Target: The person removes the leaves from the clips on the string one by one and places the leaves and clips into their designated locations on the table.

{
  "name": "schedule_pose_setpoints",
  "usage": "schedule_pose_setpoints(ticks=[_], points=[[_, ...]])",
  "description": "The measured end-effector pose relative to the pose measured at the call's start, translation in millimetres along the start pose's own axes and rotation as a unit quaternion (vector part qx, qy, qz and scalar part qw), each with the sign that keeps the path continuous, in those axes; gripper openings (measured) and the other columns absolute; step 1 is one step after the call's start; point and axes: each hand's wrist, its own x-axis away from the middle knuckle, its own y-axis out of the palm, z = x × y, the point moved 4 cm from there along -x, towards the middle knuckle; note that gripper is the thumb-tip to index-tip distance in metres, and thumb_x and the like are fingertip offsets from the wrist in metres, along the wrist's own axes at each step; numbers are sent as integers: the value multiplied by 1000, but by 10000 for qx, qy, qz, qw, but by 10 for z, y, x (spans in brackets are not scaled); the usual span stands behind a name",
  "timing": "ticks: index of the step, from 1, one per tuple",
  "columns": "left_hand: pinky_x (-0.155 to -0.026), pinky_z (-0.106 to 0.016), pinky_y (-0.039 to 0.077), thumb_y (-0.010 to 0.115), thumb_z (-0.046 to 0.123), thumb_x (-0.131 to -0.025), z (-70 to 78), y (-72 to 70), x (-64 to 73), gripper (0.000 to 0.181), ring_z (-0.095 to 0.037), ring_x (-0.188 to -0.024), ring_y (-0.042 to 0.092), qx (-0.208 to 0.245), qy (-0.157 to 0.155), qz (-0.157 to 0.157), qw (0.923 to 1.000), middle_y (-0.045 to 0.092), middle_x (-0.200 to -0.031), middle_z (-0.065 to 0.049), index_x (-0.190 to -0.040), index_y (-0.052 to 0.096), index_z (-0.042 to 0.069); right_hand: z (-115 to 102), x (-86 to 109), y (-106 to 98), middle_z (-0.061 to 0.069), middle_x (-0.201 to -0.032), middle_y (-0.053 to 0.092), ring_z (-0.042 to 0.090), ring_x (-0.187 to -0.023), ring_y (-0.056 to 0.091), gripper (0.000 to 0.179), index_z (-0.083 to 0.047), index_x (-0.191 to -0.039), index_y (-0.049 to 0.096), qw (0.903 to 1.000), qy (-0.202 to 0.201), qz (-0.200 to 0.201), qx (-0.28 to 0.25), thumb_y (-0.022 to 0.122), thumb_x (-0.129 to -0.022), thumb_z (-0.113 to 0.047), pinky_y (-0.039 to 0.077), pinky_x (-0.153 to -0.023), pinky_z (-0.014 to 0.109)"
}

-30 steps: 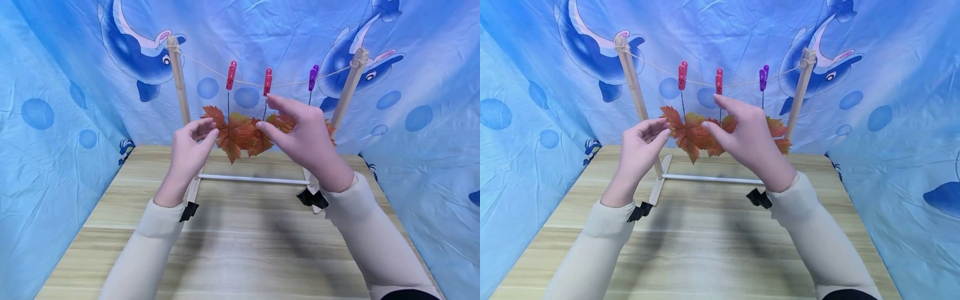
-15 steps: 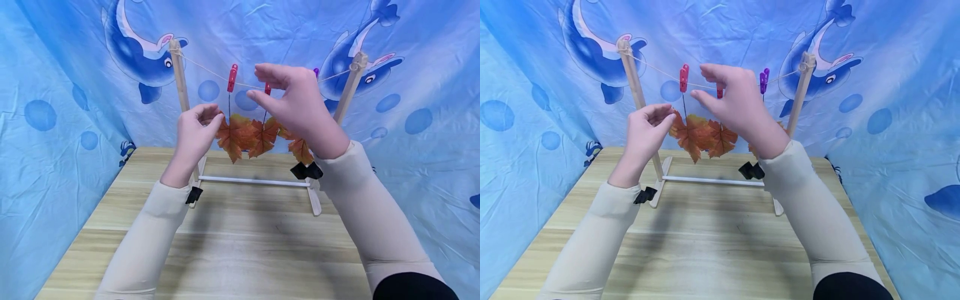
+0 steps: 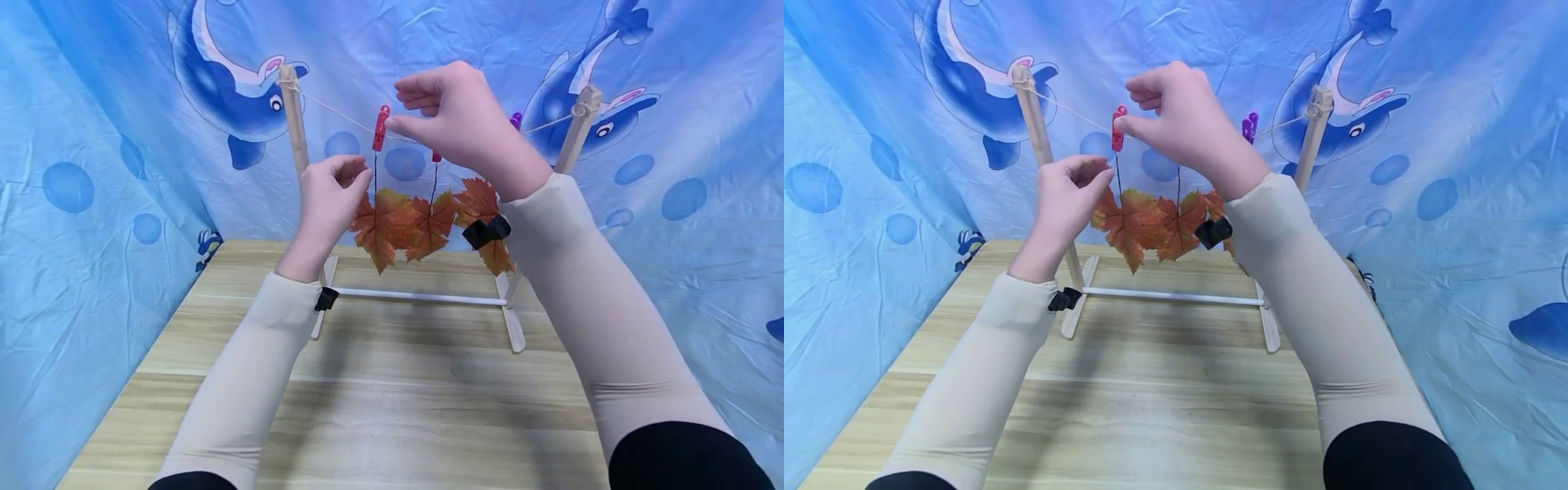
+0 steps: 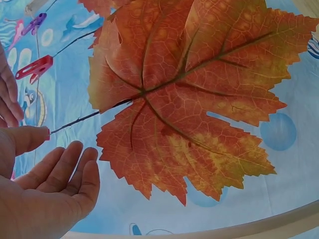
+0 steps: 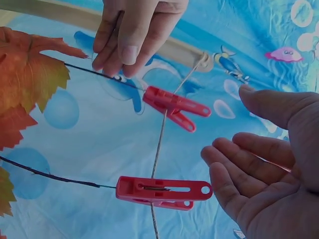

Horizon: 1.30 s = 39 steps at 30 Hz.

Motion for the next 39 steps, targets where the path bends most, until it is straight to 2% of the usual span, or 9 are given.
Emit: schedule_pose_setpoints(ticks=[11, 15, 19, 25, 32, 39], points=[[-82, -28, 53, 71, 20, -98, -4, 71, -99, 27, -17, -93, 66, -759, -86, -151, 9970, 74, -108, -7, -118, 76, 2, 24, -306, 58, 3, -135, 64, 11, -122, 60, 58, -13, -141, 62, 9954, 202, -681, 644, 72, -94, -44, 46, -101, 26], [-81, -29, 54, 70, 21, -99, 16, 96, -138, 26, -17, -91, 66, -927, -97, -251, 9953, 75, -104, -7, -116, 77, 3, 30, -375, 90, 1, -123, 70, 11, -110, 64, 51, -14, -133, 69, 9940, 264, -846, 637, 72, -93, -46, 52, -90, 27], [-81, -30, 54, 70, 19, -99, 18, 99, -138, 23, -18, -89, 67, -1036, -101, -308, 9941, 76, -100, -8, -112, 78, 2, 34, -395, 143, -2, -108, 74, 9, -94, 66, 41, -15, -121, 77, 9933, 140, -1004, 556, 72, -94, -45, 54, -78, 28], [-75, -31, 54, 71, 19, -98, -18, 108, -133, 22, -18, -82, 66, -1088, -4, -326, 9935, 76, -96, -7, -107, 80, 2, 45, -398, 162, -1, -101, 75, 7, -89, 66, 35, -13, -115, 79, 9940, -38, -1002, 433, 72, -95, -41, 54, -77, 27], [-72, -32, 53, 70, 19, -99, -35, 116, -137, 20, -16, -78, 65, -1159, 22, -452, 9922, 76, -94, -6, -106, 80, 3, 67, -397, 139, -2, -95, 74, 13, -80, 63, 32, -13, -109, 81, 9946, -67, -950, 418, 73, -94, -41, 53, -68, 30], [-73, -32, 55, 69, 20, -100, -9, 121, -121, 21, -16, -78, 66, -1322, -62, -496, 9900, 76, -96, -7, -108, 80, 3, 38, -368, 109, -2, -100, 75, 17, -77, 60, 30, -16, -111, 81, 9954, -167, -811, 487, 72, -95, -40, 52, -61, 32]])
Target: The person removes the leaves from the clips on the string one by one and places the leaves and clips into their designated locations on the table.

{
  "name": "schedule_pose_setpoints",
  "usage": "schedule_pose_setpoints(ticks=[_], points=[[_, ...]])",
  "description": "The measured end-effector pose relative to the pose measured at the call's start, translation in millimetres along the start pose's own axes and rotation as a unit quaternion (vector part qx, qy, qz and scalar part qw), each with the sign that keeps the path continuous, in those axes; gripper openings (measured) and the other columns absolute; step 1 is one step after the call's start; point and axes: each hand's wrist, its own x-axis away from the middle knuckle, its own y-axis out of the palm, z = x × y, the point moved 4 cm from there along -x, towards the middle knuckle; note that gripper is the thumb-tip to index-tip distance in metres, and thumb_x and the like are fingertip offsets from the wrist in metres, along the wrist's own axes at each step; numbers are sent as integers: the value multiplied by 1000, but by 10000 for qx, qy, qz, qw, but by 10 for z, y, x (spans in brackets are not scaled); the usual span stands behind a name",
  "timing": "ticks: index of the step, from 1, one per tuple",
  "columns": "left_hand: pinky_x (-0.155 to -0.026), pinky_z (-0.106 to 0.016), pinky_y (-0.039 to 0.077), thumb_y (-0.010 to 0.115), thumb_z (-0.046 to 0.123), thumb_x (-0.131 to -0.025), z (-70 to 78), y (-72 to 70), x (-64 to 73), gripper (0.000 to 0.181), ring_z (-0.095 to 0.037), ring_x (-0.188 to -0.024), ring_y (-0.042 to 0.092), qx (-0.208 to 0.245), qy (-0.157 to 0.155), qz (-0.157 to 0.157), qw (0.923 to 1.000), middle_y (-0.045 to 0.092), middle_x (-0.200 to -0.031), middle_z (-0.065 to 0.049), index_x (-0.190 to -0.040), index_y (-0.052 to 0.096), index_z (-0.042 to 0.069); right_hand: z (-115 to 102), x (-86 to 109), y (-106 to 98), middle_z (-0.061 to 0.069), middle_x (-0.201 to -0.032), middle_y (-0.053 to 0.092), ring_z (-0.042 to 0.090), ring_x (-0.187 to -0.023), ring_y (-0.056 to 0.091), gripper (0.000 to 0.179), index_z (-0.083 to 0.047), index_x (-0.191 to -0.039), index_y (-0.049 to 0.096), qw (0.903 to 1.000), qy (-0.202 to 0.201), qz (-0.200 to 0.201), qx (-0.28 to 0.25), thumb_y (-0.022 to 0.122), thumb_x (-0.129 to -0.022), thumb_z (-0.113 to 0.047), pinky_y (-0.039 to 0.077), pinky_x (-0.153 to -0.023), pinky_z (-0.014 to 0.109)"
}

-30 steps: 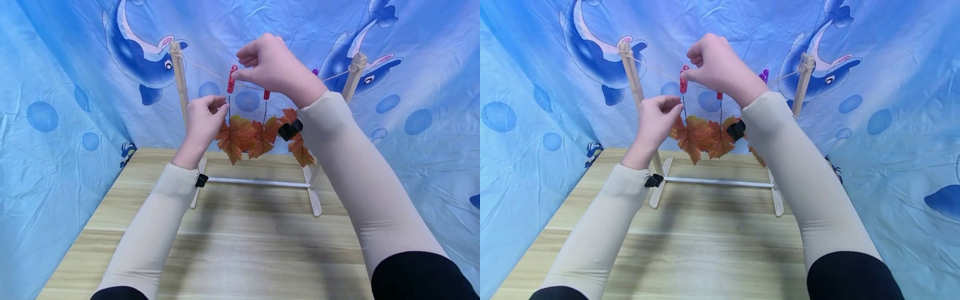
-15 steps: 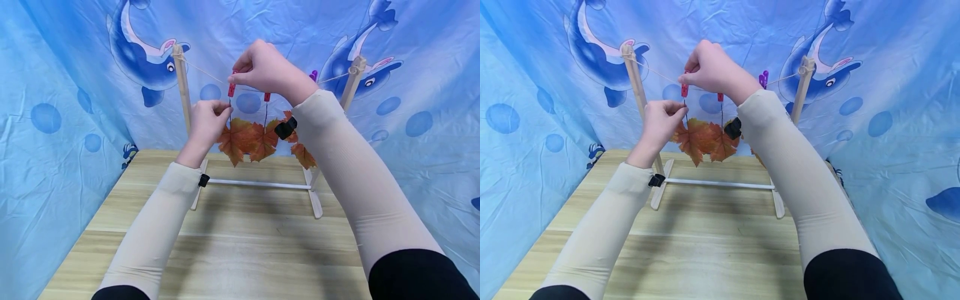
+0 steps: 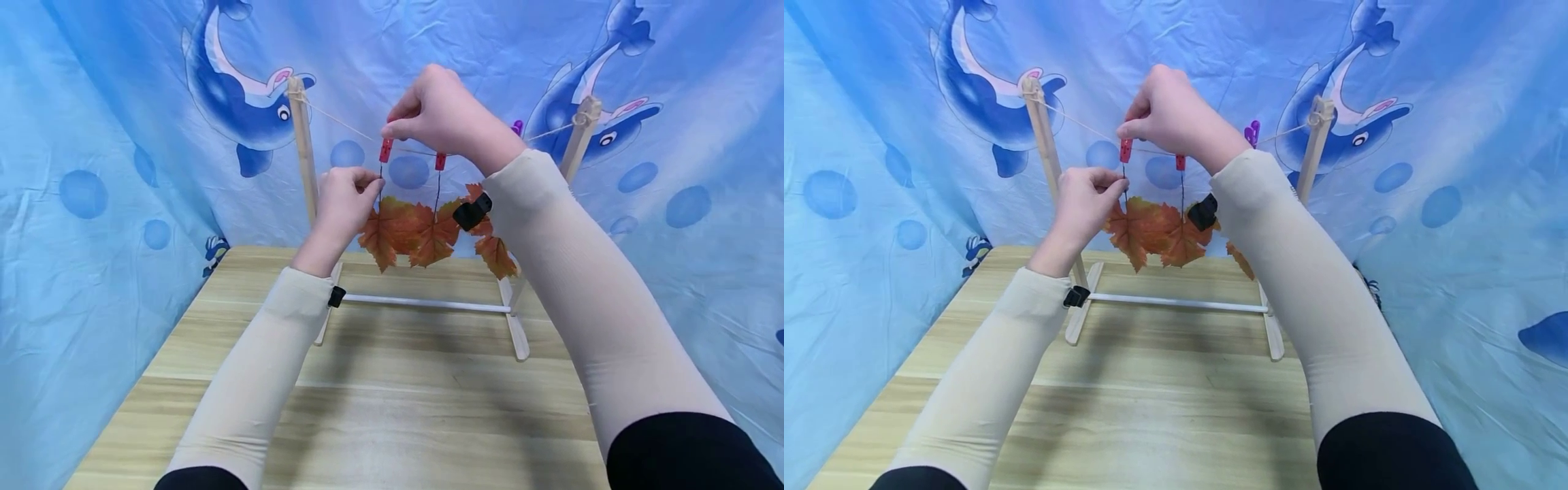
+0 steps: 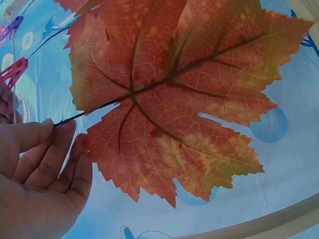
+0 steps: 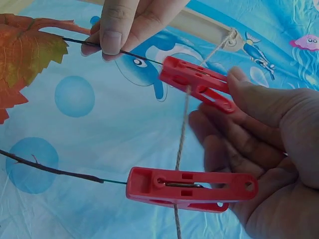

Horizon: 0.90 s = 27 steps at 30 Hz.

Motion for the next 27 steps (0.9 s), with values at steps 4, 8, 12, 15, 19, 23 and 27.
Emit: schedule_pose_setpoints(ticks=[4, 8, 12, 15, 19, 23, 27], points=[[-72, -31, 55, 68, 19, -101, 13, 19, 14, 22, -17, -78, 66, -47, -2, -82, 10000, 76, -97, -8, -109, 79, 2, 0, 14, -22, -4, -100, 76, 19, -72, 57, 28, -19, -112, 81, 9999, 0, 161, 32, 70, -97, -39, 46, -55, 33], [-72, -33, 55, 68, 16, -100, 22, 2, 34, 19, -18, -77, 66, -50, 74, -62, 9999, 76, -95, -8, -106, 79, 2, -3, 15, -75, -3, -97, 75, 15, -73, 56, 28, -19, -113, 81, 9992, 75, 376, 104, 67, -98, -38, 43, -56, 32], [-73, -35, 54, 70, 13, -99, 15, -25, 54, 16, -20, -78, 66, -69, 135, -62, 9999, 75, -92, -10, -102, 80, 1, -10, 16, -137, -3, -97, 74, 18, -72, 51, 31, -19, -115, 80, 9982, 228, 545, 141, 65, -99, -41, 40, -58, 32], [-74, -36, 54, 70, 13, -99, 17, -21, 75, 16, -21, -79, 66, -92, 143, -112, 9998, 75, -92, -10, -102, 80, 1, -7, 38, -179, -3, -99, 74, 19, -75, 52, 33, -20, -117, 79, 9973, 316, 647, 114, 64, -99, -43, 40, -60, 32], [-73, -36, 53, 70, 12, -98, 25, -21, 115, 16, -21, -79, 65, -49, 215, -124, 9997, 75, -91, -9, -102, 80, 1, -1, 65, -227, -1, -102, 74, 16, -86, 56, 34, -20, -117, 79, 9959, 436, 792, -3, 66, -97, -43, 45, -67, 30], [-73, -37, 53, 70, 11, -98, 16, -24, 161, 15, -22, -78, 65, -32, 253, -114, 9996, 75, -89, -9, -101, 80, 0, 13, 90, -258, 1, -104, 74, 16, -92, 58, 33, -19, -117, 80, 9942, 530, 925, -120, 67, -96, -42, 47, -71, 30], [-72, -37, 54, 71, 11, -97, 1, -30, 210, 14, -22, -77, 66, -64, 236, -104, 9996, 75, -88, -10, -99, 80, 0, 16, 106, -272, 1, -103, 75, 14, -92, 61, 33, -18, -116, 80, 9934, 498, 1022, -146, 67, -97, -41, 47, -71, 30]])
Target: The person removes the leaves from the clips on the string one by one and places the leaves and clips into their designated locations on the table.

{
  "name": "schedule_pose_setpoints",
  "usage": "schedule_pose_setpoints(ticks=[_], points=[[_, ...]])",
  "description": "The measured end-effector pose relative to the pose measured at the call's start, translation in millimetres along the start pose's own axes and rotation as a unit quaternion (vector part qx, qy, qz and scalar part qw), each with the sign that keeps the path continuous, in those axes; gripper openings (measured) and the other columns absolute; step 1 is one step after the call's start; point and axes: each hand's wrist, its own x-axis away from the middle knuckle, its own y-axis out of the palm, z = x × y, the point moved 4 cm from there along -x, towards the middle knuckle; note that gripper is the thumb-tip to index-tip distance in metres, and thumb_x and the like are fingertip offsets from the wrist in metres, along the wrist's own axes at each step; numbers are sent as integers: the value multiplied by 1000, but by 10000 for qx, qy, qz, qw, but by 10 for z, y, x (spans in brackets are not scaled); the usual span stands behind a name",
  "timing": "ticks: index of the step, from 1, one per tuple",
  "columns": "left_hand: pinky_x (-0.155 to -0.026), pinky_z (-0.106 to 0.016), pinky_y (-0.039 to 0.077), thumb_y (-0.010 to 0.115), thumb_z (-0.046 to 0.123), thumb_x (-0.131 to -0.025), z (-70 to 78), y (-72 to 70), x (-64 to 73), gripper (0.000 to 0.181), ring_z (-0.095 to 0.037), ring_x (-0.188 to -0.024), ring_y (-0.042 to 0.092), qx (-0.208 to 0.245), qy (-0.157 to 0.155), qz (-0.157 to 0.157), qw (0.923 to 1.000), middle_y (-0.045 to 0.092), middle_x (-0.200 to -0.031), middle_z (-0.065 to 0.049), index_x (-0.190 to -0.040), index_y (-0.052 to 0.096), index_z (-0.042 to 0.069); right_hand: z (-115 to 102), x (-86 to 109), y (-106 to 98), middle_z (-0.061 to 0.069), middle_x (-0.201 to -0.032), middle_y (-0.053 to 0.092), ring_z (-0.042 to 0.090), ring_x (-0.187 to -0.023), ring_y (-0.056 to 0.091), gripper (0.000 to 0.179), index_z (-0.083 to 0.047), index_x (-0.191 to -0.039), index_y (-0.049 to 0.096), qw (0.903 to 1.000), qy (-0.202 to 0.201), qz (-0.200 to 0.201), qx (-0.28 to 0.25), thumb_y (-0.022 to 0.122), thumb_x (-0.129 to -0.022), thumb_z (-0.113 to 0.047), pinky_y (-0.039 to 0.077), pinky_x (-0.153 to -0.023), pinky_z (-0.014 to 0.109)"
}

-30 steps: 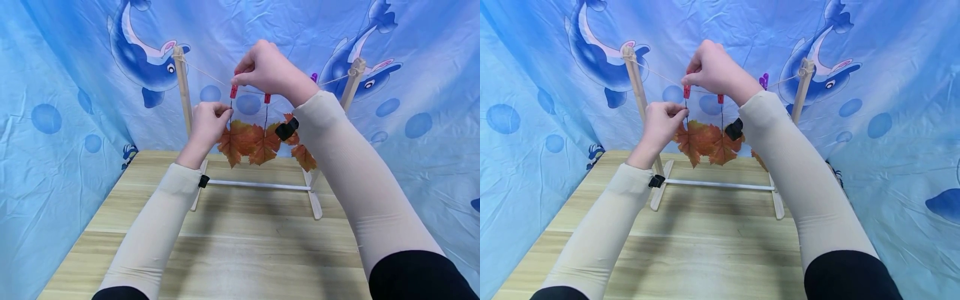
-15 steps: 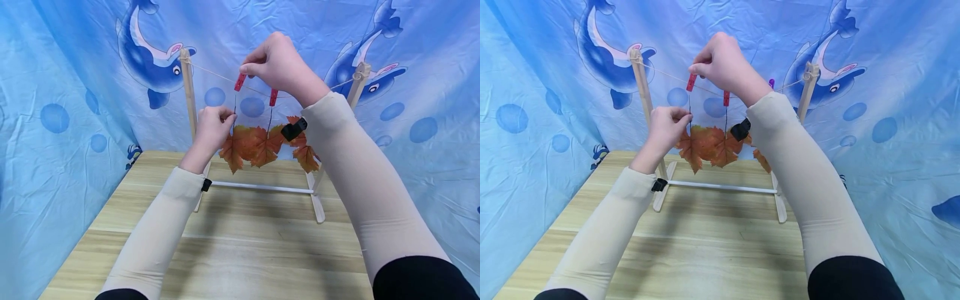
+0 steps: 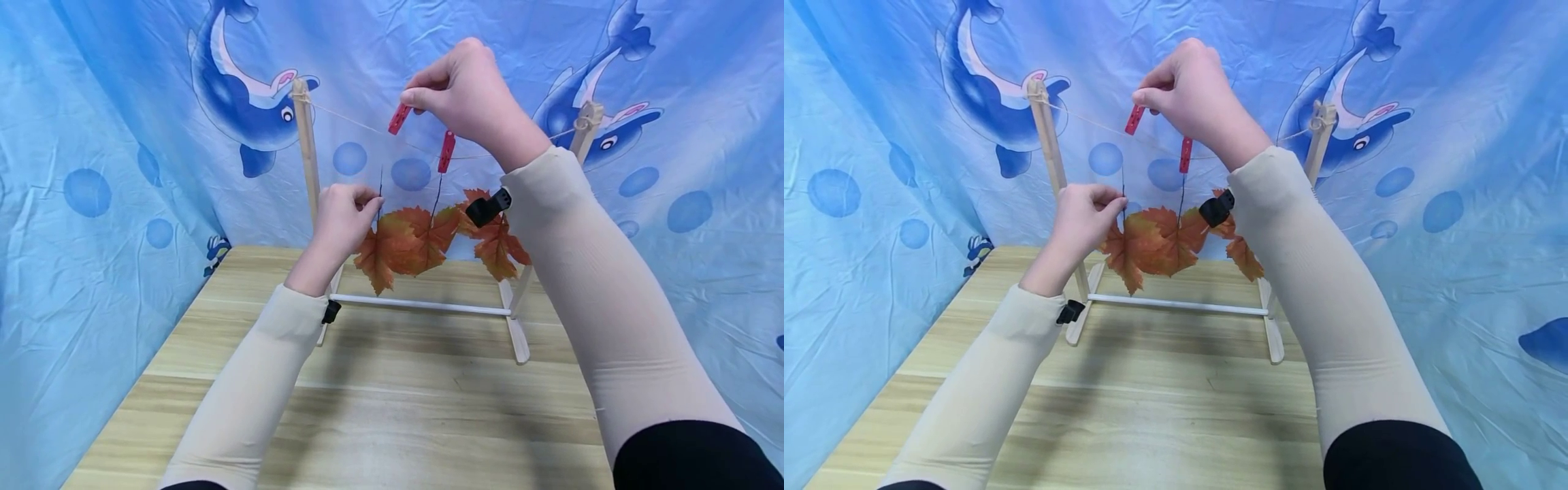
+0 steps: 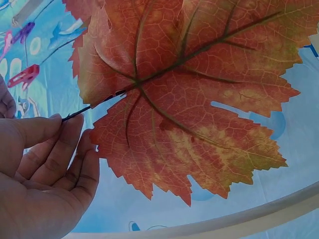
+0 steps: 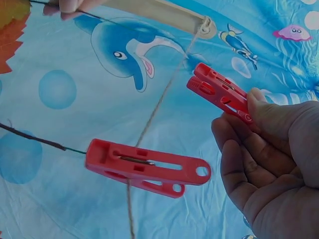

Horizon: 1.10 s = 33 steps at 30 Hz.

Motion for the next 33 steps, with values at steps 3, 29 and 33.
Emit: schedule_pose_setpoints(ticks=[3, 29, 33], points=[[-73, -36, 54, 71, 11, -97, -7, -6, 38, 14, -22, -78, 66, 4, -7, -25, 10000, 75, -88, -9, -98, 80, 0, 2, 14, -8, 1, -103, 75, 13, -93, 61, 33, -18, -116, 80, 10000, 14, 24, -19, 67, -97, -42, 47, -72, 29], [-68, -37, 52, 70, 9, -97, -37, -200, 521, 12, -20, -76, 66, 119, -290, -618, 9976, 74, -84, -6, -96, 80, 2, -34, 516, -243, -2, -104, 75, 16, -79, 58, 31, -20, -113, 81, 9977, -293, 578, -175, 69, -96, -42, 43, -62, 31], [-67, -38, 52, 71, 9, -96, -49, -227, 603, 11, -20, -75, 66, 86, -338, -642, 9973, 74, -83, -5, -95, 80, 3, -2, 653, -246, -3, -102, 75, 18, -73, 58, 31, -19, -112, 81, 9976, -298, 576, -223, 69, -96, -42, 40, -57, 31]])
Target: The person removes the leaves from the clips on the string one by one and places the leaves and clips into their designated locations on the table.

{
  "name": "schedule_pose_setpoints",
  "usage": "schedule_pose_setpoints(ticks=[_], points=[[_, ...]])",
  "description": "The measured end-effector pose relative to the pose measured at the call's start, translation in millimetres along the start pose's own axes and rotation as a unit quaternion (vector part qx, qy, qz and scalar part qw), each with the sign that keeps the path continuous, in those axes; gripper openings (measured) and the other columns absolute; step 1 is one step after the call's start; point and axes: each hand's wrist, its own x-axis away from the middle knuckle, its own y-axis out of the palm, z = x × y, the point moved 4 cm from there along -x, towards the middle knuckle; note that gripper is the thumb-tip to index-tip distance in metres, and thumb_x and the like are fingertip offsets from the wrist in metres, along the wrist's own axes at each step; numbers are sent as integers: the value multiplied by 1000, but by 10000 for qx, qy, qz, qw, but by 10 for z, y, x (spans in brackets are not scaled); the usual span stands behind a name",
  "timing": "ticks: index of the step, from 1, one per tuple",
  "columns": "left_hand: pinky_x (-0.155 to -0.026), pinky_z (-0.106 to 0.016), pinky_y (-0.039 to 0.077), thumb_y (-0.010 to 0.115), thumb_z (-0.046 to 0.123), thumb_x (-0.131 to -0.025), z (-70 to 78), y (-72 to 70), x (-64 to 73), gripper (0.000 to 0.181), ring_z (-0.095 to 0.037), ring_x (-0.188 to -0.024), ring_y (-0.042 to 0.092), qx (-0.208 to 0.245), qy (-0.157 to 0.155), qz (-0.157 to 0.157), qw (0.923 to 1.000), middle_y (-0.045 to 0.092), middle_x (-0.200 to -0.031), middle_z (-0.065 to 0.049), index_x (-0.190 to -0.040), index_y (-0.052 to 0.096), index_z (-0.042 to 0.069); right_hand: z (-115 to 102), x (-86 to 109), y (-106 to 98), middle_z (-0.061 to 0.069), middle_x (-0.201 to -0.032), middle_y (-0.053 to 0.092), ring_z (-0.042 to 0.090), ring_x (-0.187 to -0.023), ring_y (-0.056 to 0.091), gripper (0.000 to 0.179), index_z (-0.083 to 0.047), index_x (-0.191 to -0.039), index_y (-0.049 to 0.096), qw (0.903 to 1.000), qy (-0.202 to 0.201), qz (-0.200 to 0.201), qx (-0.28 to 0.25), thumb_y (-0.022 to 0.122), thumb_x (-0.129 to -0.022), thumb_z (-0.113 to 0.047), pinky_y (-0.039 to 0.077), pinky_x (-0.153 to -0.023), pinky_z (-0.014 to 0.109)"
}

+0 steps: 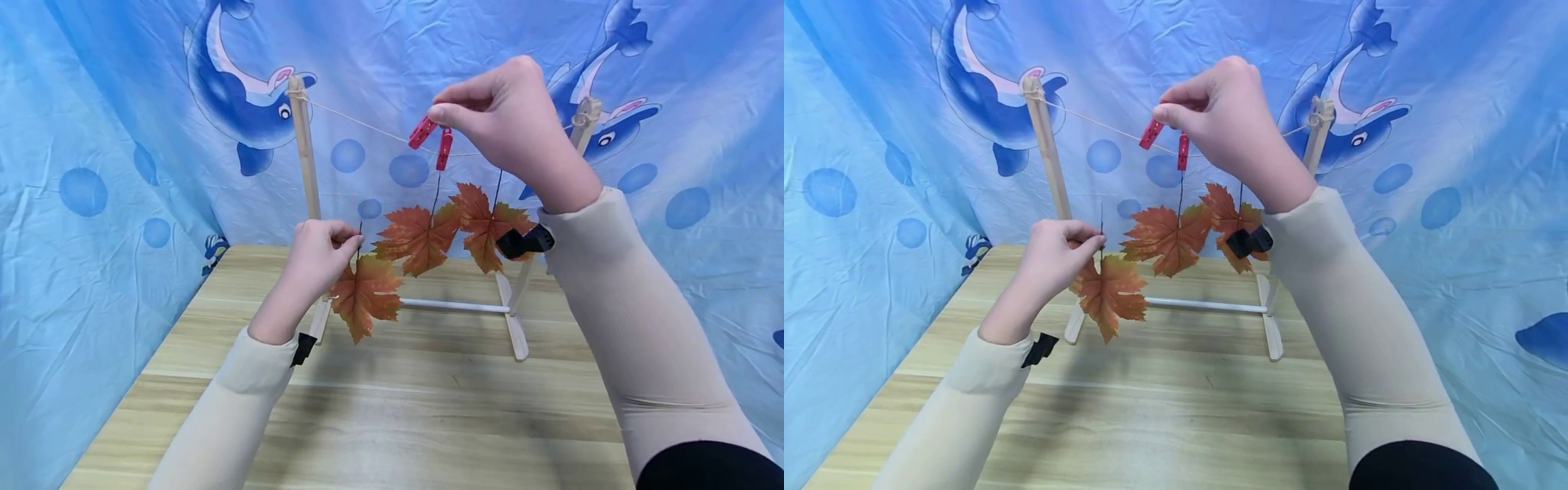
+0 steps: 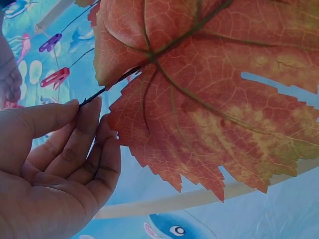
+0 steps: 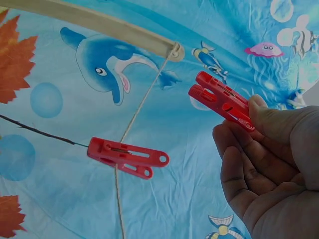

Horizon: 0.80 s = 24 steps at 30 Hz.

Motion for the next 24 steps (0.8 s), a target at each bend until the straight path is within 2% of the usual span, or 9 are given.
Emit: schedule_pose_setpoints(ticks=[4, 11, 15, 20, 24], points=[[-64, -37, 51, 72, 10, -96, -15, -6, 71, 10, -19, -73, 64, -41, -96, -92, 9999, 74, -83, -4, -96, 81, 4, 41, 155, -24, -3, -100, 76, 17, -70, 60, 28, -19, -111, 81, 10000, -8, 30, -85, 71, -95, -41, 38, -54, 30], [-63, -38, 50, 72, 10, -96, -44, -23, 168, 10, -19, -70, 62, -65, -152, -190, 9997, 74, -81, -5, -96, 81, 5, 72, 397, -22, -4, -95, 76, 14, -62, 62, 22, -16, -107, 82, 9988, -329, 120, -349, 75, -94, -33, 37, -49, 26], [-64, -38, 50, 71, 10, -97, -71, -39, 225, 11, -20, -69, 61, -115, -244, -258, 9993, 74, -82, -4, -96, 80, 5, 109, 542, 8, -4, -92, 76, 11, -63, 65, 21, -15, -106, 83, 9987, -361, 98, -333, 76, -93, -31, 38, -48, 24], [-66, -38, 51, 70, 9, -98, -101, -56, 296, 12, -20, -73, 62, -154, -405, -338, 9985, 74, -85, -6, -97, 80, 4, 169, 745, 52, -7, -89, 76, 11, -52, 57, 17, -17, -104, 83, 9988, -427, 84, -215, 76, -94, -29, 36, -45, 23], [-66, -38, 51, 70, 8, -97, -122, -55, 346, 11, -20, -72, 62, -166, -429, -360, 9983, 74, -84, -6, -96, 80, 4, 227, 912, 110, -9, -84, 75, 8, -50, 58, 13, -16, -102, 83, 9977, -502, 66, -460, 77, -93, -23, 33, -41, 23]])
